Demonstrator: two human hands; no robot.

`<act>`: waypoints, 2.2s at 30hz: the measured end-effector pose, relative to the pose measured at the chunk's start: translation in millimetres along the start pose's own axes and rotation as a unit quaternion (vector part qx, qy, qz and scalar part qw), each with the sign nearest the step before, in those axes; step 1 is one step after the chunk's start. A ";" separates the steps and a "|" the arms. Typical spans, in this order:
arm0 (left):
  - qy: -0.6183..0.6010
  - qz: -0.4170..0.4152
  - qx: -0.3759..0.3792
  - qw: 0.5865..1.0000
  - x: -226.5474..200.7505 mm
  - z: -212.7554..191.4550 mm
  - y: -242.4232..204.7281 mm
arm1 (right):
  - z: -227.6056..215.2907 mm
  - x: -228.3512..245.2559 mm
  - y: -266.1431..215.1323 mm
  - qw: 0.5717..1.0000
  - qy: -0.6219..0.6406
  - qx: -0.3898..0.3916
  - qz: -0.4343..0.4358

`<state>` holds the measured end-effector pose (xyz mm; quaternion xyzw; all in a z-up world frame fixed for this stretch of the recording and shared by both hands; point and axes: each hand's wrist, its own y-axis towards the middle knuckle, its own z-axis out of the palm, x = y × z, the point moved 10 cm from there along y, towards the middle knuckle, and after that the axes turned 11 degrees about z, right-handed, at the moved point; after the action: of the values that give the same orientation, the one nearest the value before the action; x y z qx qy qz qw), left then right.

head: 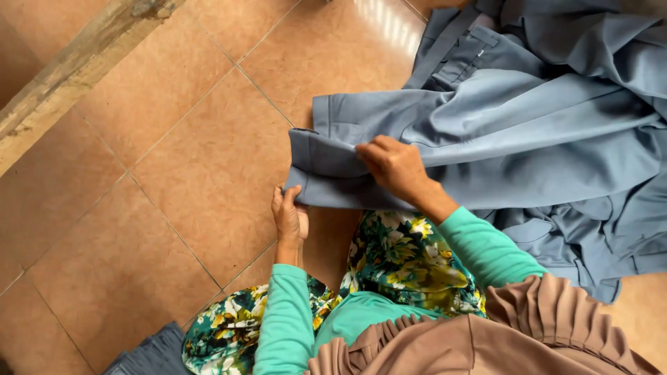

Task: Folding grey trousers into neat rectangles on the floor.

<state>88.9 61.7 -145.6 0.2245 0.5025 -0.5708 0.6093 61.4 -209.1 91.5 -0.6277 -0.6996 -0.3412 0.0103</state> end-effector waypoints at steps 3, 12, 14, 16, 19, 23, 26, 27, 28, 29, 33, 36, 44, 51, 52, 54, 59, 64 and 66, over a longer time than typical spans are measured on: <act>-0.051 0.005 -0.050 0.997 45.4 -56.1 31.8 | 27.3 43.9 -17.0 0.997 0.057 0.026 -0.050; -0.034 -0.191 -0.092 0.977 -15.1 62.0 -103.2 | 129.5 38.3 -113.7 0.966 -0.109 0.226 -0.063; 0.013 -0.169 -0.108 0.980 18.4 30.1 -76.8 | 132.0 34.4 -112.0 0.958 -0.133 0.247 -0.055; 0.059 -0.147 -0.129 0.979 23.7 11.5 -49.8 | 137.4 31.1 -109.8 0.949 -0.156 0.271 -0.052; 0.083 -0.048 -0.145 0.985 -19.8 4.4 1.6 | 137.1 27.3 -88.8 0.961 -0.149 0.232 -0.018; 0.114 0.123 -0.160 0.973 -65.2 -54.1 84.0 | 135.6 44.2 -64.7 0.974 -0.150 0.155 -0.075; 0.102 0.175 -0.166 0.965 -95.0 -129.4 128.8 | 141.7 59.4 -63.2 0.974 -0.117 0.128 -0.143; 0.085 0.178 -0.164 0.967 -104.8 -155.8 138.4 | 144.2 65.8 -65.5 0.973 -0.097 0.119 -0.173; 0.085 0.181 -0.175 0.964 -107.9 -181.9 140.9 | 151.6 69.4 -70.7 0.972 -0.090 0.121 -0.181; 0.083 0.155 -0.186 0.967 -104.6 -208.3 143.4 | 157.7 74.7 -77.2 0.968 -0.091 0.113 -0.204; 0.060 0.129 -0.244 0.959 -96.7 -281.7 128.4 | 207.5 58.7 -101.3 0.964 -0.132 0.163 -0.163; 0.048 0.096 -0.266 0.958 -76.9 -331.3 129.7 | 275.5 21.8 -115.4 0.936 -0.184 0.291 -0.079; 0.007 0.091 -0.374 0.923 -130.3 -393.9 73.9 | 361.8 93.0 -108.9 0.929 -0.154 0.334 -0.045; 0.130 0.138 -0.529 0.827 -184.2 -405.4 -43.5 | 397.6 157.6 -117.5 0.955 -0.040 0.288 -0.066; 0.129 0.140 -0.531 0.826 -174.2 -398.9 -51.6 | 383.4 168.4 -111.6 0.955 -0.038 0.287 -0.068; 0.419 0.141 -0.450 0.776 -180.7 -366.9 -55.3 | 363.6 177.9 -103.7 0.938 -0.005 0.347 -0.008; 0.160 -0.094 -0.249 0.951 -38.0 -214.5 -68.0 | 351.8 193.9 -112.0 0.936 0.014 0.351 -0.011; 0.107 -0.171 -0.210 0.957 2.5 -205.2 -27.4 | 327.9 191.8 -120.9 0.924 -0.044 0.380 -0.024; 0.177 -0.162 -0.249 0.938 53.7 -274.2 6.1 | 336.3 165.6 -127.2 0.909 -0.118 0.399 -0.020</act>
<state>-11.6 270.3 -302.1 0.0784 0.7581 -0.4693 0.4460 52.9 102.8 -152.2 -0.5928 -0.7860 0.0426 0.1702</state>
